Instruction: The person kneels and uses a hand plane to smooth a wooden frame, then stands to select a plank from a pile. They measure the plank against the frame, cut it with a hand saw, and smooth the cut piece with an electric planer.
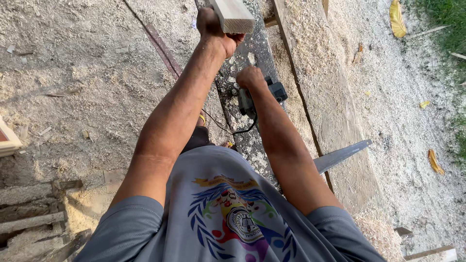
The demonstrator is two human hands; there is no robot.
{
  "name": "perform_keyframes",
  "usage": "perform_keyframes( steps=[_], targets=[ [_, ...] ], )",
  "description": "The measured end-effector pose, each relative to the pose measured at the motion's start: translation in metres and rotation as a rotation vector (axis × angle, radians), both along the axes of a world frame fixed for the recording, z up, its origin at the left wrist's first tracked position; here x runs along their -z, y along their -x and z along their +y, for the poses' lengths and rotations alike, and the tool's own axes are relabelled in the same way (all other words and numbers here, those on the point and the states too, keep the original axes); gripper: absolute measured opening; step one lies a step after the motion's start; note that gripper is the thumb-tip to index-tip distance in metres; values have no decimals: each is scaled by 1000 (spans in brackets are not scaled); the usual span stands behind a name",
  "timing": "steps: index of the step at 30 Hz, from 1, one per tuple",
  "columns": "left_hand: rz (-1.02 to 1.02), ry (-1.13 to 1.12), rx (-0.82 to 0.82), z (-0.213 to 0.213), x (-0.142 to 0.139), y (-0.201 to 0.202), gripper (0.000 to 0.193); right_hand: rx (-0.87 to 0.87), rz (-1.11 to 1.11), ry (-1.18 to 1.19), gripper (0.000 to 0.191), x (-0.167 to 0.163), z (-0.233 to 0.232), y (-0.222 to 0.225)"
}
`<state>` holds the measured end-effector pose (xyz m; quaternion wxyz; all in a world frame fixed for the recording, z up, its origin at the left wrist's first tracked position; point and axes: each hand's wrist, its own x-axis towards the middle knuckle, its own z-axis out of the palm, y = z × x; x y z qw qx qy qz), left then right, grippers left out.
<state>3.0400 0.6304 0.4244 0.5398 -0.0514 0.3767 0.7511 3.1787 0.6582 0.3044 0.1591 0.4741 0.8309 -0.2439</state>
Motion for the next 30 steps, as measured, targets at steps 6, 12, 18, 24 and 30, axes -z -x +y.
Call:
perform_keyframes(
  steps=[6,12,18,24,30],
  targets=[
    [-61,14,3,0,-9,2,50,111,49,76,51,3,-1,-5],
    [48,36,-14,-6,-20,-3,56,252,42,202,52,2,-4,-8],
    [36,21,-18,-9,-26,-1,57,201,22,155,53,6,1,-12],
    [281,61,-1,-21,6,-28,70,257,82,189,55,-12,-4,-30],
    [936,652,403,-94,136,-95,66,428,166,255,55,-24,-15,-91]
  ],
)
